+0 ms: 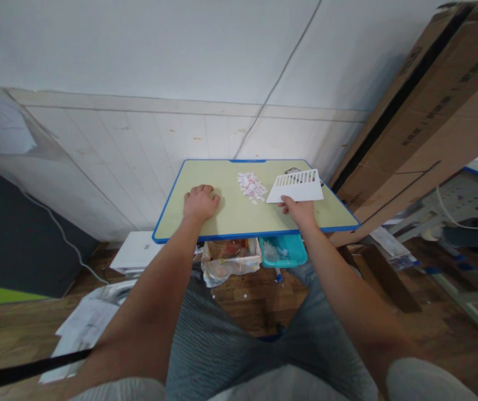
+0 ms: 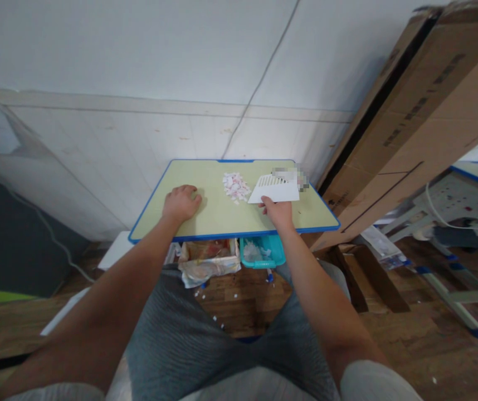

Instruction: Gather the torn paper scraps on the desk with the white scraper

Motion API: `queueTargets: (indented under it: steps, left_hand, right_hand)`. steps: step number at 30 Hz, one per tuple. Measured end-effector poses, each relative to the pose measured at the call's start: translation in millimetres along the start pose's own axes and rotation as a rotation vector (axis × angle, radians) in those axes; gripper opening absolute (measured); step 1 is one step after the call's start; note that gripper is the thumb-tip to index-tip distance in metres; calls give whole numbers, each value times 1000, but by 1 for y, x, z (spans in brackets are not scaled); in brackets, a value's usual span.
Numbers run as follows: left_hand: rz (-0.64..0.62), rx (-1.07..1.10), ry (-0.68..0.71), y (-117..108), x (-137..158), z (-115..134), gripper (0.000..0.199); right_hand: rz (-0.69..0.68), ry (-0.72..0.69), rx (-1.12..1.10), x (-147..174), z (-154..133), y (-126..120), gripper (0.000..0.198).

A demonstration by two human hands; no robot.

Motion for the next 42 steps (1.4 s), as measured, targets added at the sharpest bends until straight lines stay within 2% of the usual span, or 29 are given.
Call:
queueTargets:
  steps: [3, 7, 10, 16, 27, 32, 42]
  left_hand:
    - [-7, -2, -1, 0, 1, 1, 54]
    - [-3, 7, -8, 0, 0, 1, 53]
    - [0, 8, -14, 1, 0, 0, 50]
    - [1, 7, -9, 1, -1, -1, 52]
    - [13, 3, -4, 2, -1, -2, 52]
    - [11, -6, 2, 2, -1, -2, 51]
    - [3, -2, 7, 0, 1, 0, 54]
  right_hand:
    - [-20, -25, 10, -7, -2, 12, 27]
    - [-19, -58, 58, -14, -1, 18, 21]
    - [-2, -30, 79, -14, 1, 17, 15]
    - [116, 53, 29, -13, 2, 7, 1]
    - [94, 110, 24, -14, 4, 5, 4]
    - [18, 81, 38, -9, 0, 10, 5]
    - [-66, 122, 68, -8, -2, 4, 7]
Point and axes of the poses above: each hand's wrist, its own x-axis away from the middle knuckle, its own y-axis out of the palm, z = x × y, the point moved 6 cm from there along -x, towards the middle knuckle, and after that the axes turned 10 degrees about z, right-handed, at the moved point
